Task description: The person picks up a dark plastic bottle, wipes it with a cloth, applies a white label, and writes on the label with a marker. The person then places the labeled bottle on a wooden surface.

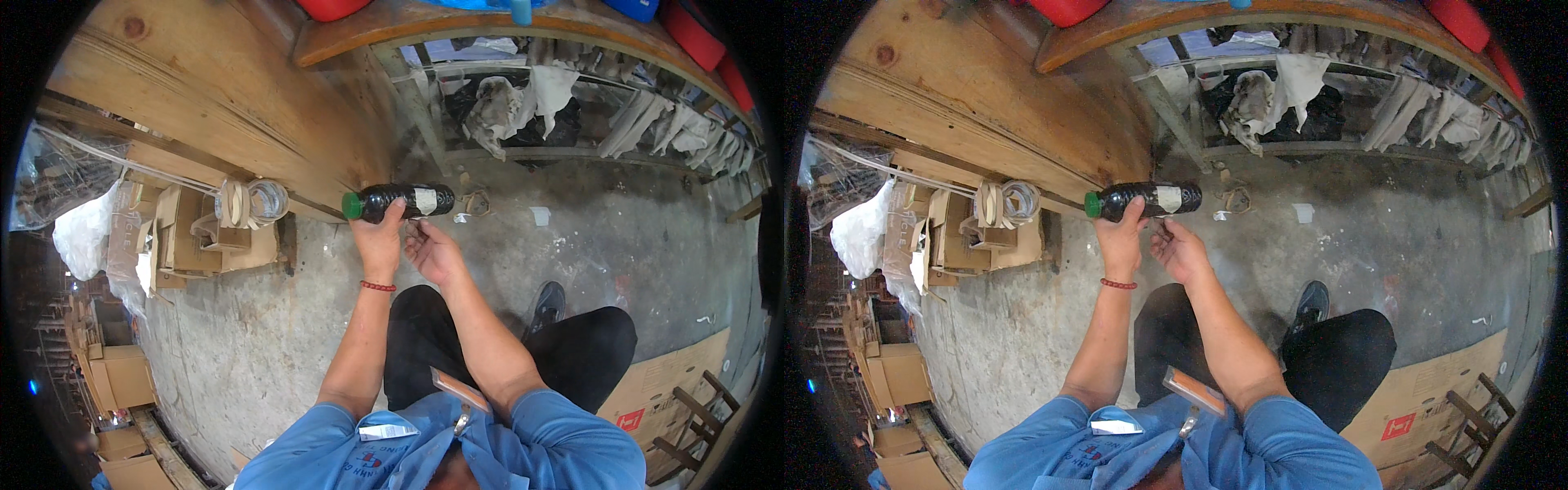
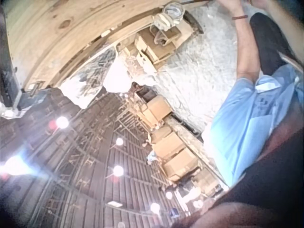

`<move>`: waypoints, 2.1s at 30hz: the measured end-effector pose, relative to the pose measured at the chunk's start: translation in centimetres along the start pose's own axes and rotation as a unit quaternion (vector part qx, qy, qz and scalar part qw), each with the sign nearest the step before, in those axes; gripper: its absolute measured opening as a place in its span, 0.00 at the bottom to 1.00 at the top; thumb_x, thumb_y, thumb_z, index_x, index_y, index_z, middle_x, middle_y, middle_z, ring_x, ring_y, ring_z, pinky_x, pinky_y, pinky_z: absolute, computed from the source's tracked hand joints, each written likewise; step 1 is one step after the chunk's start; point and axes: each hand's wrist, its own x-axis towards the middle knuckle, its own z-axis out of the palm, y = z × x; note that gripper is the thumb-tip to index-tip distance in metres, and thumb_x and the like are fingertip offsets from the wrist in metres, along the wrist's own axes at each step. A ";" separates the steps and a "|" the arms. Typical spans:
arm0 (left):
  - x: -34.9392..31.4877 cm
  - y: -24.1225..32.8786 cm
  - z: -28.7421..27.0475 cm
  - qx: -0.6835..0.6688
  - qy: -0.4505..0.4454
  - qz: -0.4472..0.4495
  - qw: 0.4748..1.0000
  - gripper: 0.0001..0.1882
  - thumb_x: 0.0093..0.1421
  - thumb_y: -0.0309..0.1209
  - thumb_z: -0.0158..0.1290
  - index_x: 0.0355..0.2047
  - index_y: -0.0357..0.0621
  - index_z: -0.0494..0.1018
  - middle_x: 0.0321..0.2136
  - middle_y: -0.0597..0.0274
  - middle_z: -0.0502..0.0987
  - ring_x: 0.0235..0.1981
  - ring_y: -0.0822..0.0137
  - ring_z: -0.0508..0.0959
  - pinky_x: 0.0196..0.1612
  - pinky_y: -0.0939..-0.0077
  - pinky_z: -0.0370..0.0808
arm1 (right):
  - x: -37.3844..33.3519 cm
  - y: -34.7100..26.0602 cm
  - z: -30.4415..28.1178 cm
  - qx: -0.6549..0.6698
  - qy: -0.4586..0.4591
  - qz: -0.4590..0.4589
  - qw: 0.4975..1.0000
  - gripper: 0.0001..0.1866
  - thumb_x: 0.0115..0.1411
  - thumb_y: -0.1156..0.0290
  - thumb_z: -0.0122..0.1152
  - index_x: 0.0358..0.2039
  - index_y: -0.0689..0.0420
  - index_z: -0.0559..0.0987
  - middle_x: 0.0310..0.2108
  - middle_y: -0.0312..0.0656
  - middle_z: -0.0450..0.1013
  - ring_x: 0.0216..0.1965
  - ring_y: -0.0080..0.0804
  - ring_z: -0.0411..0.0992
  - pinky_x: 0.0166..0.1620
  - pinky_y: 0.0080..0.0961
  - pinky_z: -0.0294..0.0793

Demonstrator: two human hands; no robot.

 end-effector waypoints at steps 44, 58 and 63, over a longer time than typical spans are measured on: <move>0.4 3.0 4.5 0.064 -0.034 0.062 0.995 0.11 0.55 0.30 0.65 0.35 0.41 0.75 0.30 0.68 0.78 0.28 0.75 0.77 0.27 0.79 0.73 | 0.2 -2.9 -0.3 -0.279 -0.009 -0.283 0.917 0.11 0.62 0.67 0.61 0.27 0.62 0.80 0.23 0.37 0.76 0.22 0.21 0.68 0.27 0.21 0.67; 1.2 4.5 5.2 0.057 -0.016 0.047 0.997 0.08 0.57 0.30 0.63 0.32 0.43 0.75 0.29 0.69 0.78 0.27 0.76 0.75 0.27 0.78 0.72 | -1.3 -1.4 1.0 -0.391 0.064 -0.306 0.866 0.12 0.63 0.65 0.63 0.35 0.63 0.81 0.25 0.34 0.75 0.25 0.20 0.67 0.30 0.20 0.68; 1.6 4.4 6.5 0.041 -0.017 0.062 0.997 0.14 0.53 0.26 0.65 0.34 0.36 0.72 0.30 0.66 0.76 0.28 0.74 0.73 0.32 0.77 0.72 | -1.2 -2.6 0.4 -0.294 0.030 -0.342 0.892 0.21 0.61 0.65 0.65 0.50 0.66 0.78 0.27 0.34 0.75 0.26 0.19 0.69 0.30 0.19 0.68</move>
